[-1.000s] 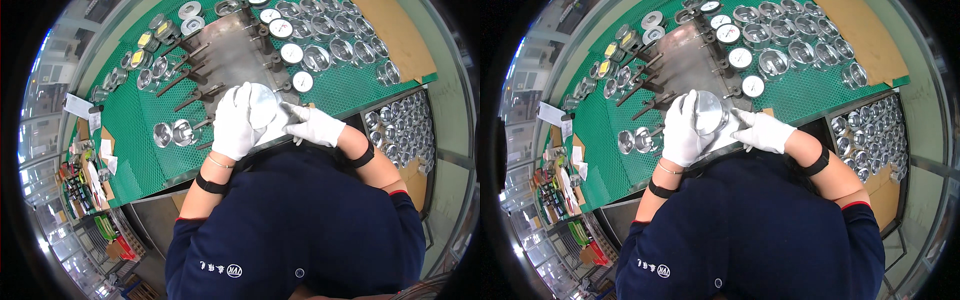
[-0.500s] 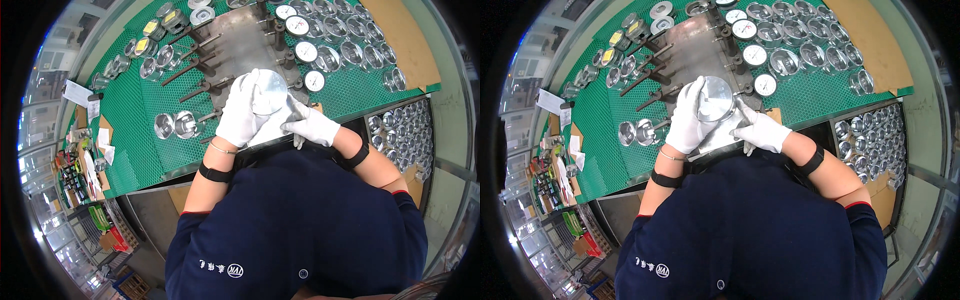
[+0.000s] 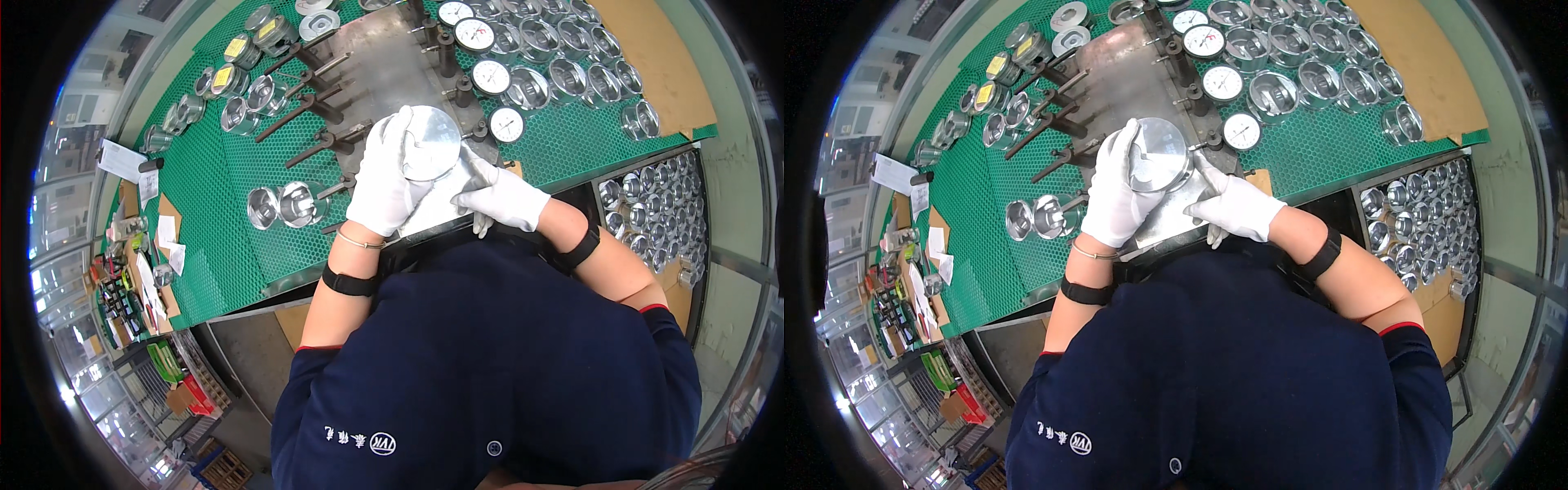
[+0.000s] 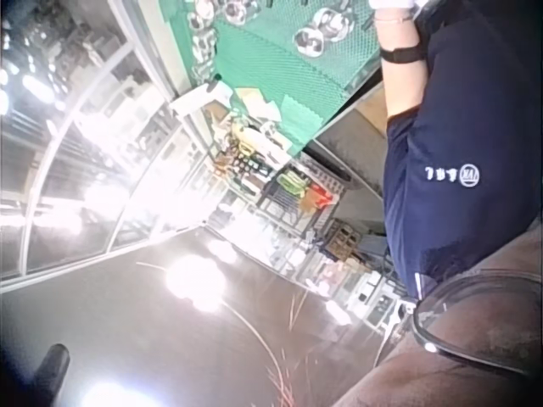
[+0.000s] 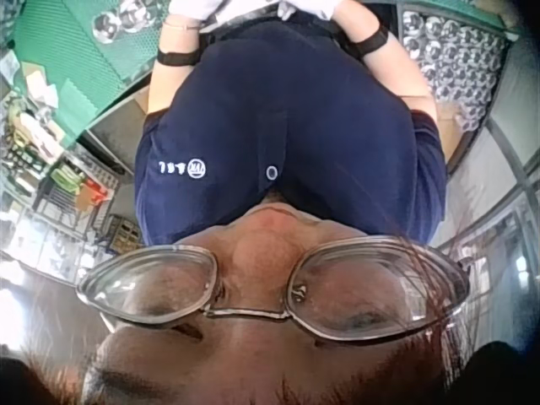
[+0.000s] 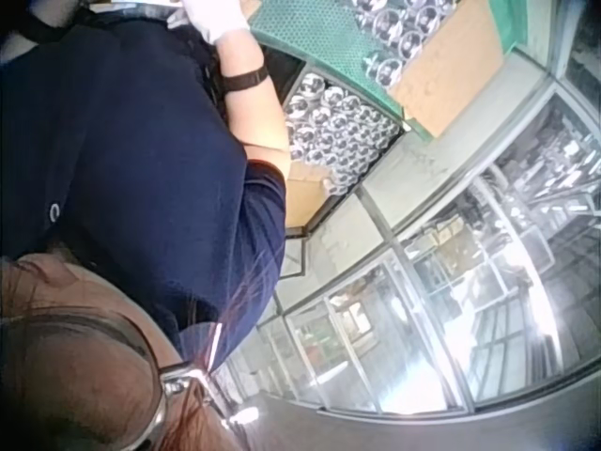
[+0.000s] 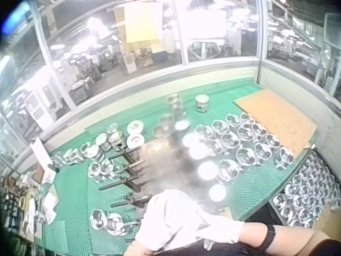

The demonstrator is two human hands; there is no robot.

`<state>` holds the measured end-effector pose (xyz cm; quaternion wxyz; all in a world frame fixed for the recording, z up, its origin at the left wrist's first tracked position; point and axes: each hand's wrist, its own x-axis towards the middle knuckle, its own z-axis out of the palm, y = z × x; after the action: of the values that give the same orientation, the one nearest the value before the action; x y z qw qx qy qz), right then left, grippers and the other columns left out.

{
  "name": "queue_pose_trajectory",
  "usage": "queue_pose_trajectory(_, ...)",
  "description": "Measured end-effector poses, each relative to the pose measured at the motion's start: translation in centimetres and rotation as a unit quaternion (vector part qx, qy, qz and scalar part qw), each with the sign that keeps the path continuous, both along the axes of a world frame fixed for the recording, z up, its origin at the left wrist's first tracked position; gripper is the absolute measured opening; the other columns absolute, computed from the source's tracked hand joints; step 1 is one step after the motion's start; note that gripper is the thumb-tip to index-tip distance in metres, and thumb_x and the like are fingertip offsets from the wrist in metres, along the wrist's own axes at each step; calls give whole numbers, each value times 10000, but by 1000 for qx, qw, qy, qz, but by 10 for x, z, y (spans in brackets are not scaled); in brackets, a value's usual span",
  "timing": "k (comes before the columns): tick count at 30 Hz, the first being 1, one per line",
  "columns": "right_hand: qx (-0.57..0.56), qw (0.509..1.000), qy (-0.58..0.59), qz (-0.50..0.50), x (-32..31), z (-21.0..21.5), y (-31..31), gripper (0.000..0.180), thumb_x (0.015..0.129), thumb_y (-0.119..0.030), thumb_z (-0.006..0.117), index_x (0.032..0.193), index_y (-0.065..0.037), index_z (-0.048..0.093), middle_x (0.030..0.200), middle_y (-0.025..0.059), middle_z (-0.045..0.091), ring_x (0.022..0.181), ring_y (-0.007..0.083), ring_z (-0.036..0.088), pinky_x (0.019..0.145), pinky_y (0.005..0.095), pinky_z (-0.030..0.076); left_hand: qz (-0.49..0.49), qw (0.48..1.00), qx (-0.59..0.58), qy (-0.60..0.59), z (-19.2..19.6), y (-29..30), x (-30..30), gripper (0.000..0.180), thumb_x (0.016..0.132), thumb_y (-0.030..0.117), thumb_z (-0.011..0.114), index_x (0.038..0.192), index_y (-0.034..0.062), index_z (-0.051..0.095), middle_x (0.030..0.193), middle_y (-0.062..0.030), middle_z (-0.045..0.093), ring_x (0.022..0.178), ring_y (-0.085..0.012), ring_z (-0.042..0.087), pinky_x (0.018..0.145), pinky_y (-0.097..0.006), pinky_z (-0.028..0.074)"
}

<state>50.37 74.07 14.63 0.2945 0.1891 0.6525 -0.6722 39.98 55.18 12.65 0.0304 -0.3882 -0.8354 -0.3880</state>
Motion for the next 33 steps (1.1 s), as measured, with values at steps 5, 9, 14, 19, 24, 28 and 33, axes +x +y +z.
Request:
queue_pose_trajectory(5,19,1000,-3,4,0,0,-2,964,898,-87,642,1606,-102,-12,934,118,669,569,144,635,528,279,558,3,1000,0,14,-3,0,1,946,665,121,866,1483,109,392,1315,-210,517,1102,-351,598,931,-418,523)
queue_pose_trajectory(9,12,1000,-10,1,1,-3,-2,962,900,-77,639,1606,-113,-12,946,124,670,570,148,643,521,284,564,15,1000,-16,8,-2,1,2,953,664,131,867,1487,106,385,1326,-207,511,1110,-350,597,937,-418,521)
queue_pose_trajectory(14,89,994,64,31,4,-11,0,967,894,-198,667,1603,-96,16,947,170,681,648,225,676,636,357,586,14,1000,-13,17,-1,0,1,918,671,132,859,1467,90,404,1285,-195,554,1102,-347,605,947,-414,519)
queue_pose_trajectory(19,389,865,307,74,16,15,4,762,910,-329,621,1545,-72,287,1125,267,674,833,353,709,769,412,570,-18,946,109,-306,24,-12,25,541,832,54,731,1323,-12,511,1241,-170,627,1088,-249,648,931,-375,542)
queue_pose_trajectory(24,18,964,215,-155,40,46,45,551,907,-93,502,1457,-78,474,897,89,702,676,145,666,622,265,563,-2,944,157,-290,66,-34,24,387,957,29,605,1330,-32,524,1174,-161,656,842,-145,680,771,-272,565)
queue_pose_trajectory(28,143,909,208,-333,69,18,119,387,879,-115,533,1246,7,543,931,118,667,670,189,624,608,329,528,245,959,79,-121,11,-136,-33,376,983,75,585,1343,-20,537,1156,-169,682,964,-214,690,852,-321,555)
queue_pose_trajectory(33,156,871,51,-464,86,-66,228,262,974,-217,483,1132,-24,561,762,139,674,494,216,599,435,345,496,154,949,-268,-54,-49,-189,-9,393,873,211,727,1198,5,646,1031,-243,699,991,-375,685,862,-424,541)
